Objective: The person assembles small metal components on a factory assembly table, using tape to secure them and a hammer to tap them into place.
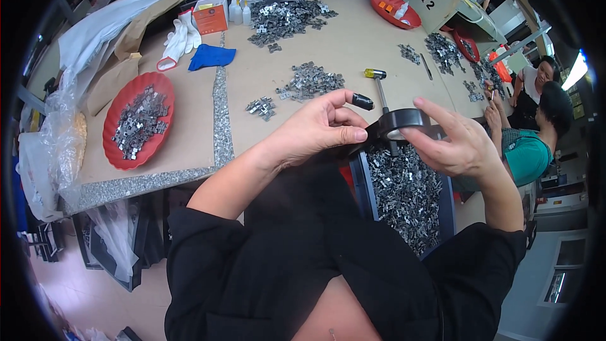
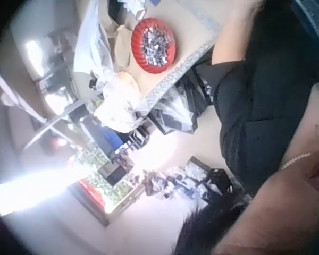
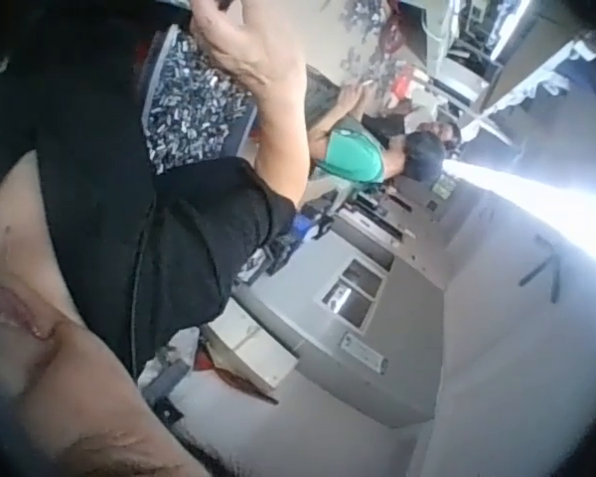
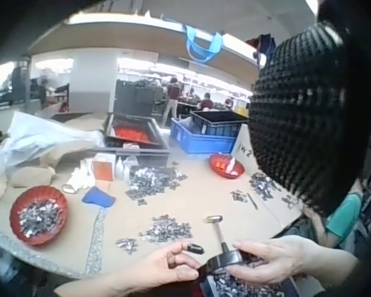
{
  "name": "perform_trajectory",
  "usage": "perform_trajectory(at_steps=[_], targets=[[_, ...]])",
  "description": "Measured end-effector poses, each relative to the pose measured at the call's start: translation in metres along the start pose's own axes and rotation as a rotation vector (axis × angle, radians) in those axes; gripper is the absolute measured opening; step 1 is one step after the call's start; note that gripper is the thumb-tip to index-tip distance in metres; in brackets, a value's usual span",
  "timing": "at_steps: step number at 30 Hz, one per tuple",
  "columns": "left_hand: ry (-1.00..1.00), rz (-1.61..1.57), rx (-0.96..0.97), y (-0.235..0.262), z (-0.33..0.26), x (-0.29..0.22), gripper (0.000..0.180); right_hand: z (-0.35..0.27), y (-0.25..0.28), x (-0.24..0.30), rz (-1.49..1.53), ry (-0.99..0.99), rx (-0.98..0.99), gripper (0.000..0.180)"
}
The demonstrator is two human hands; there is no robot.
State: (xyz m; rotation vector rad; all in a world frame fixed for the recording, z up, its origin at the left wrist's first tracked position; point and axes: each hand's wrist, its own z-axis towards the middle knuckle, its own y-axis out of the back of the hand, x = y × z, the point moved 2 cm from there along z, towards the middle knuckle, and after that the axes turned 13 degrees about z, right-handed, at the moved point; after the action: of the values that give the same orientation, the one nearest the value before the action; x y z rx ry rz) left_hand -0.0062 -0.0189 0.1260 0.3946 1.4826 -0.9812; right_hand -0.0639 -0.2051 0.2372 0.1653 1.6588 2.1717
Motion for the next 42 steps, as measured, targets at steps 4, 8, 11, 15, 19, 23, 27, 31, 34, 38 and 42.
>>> perform_trajectory(at_steps=[4, 8, 11, 15, 19, 23, 27, 31, 34, 38, 42], targets=[[0.024, 0.014, -0.094, 0.009, 0.012, 0.02, 0.04, -0.016, -0.025, -0.015, 0.034, -0.054, 0.027, 0.04], [0.102, 0.065, -0.118, 0.017, 0.025, 0.03, 0.045, -0.037, -0.067, -0.039, 0.114, -0.091, 0.003, 0.041], [0.227, 0.236, -0.264, 0.03, 0.039, 0.054, 0.058, -0.055, -0.103, -0.059, 0.094, -0.009, 0.019, 0.034], [0.4, 0.327, -0.352, 0.041, 0.051, 0.078, 0.059, -0.081, -0.152, -0.08, 0.012, 0.168, 0.116, 0.024], [0.537, 0.401, -0.362, 0.05, 0.061, 0.087, 0.052, -0.092, -0.172, -0.089, 0.12, 0.164, 0.133, 0.027], [0.64, 0.468, -0.302, 0.058, 0.069, 0.083, 0.038, -0.1, -0.168, -0.108, 0.207, 0.123, -0.06, 0.018], [0.662, 0.537, -0.237, 0.057, 0.073, 0.079, 0.035, -0.163, -0.192, -0.224, -0.007, -0.783, -0.295, 0.013], [0.705, 0.594, -0.222, 0.053, 0.074, 0.077, 0.04, -0.237, -0.202, -0.31, -0.221, -1.463, -0.41, 0.024], [0.714, 0.658, -0.261, 0.051, 0.072, 0.078, 0.044, -0.259, -0.213, -0.329, -0.002, -1.905, -0.107, 0.032], [0.683, 0.8, -0.176, 0.049, 0.076, 0.075, 0.038, -0.263, -0.215, -0.329, 0.071, -1.812, -0.19, 0.037], [0.73, 0.634, -0.111, 0.043, 0.097, 0.054, 0.03, -0.26, -0.21, -0.307, 0.749, -1.763, -0.617, 0.028]])
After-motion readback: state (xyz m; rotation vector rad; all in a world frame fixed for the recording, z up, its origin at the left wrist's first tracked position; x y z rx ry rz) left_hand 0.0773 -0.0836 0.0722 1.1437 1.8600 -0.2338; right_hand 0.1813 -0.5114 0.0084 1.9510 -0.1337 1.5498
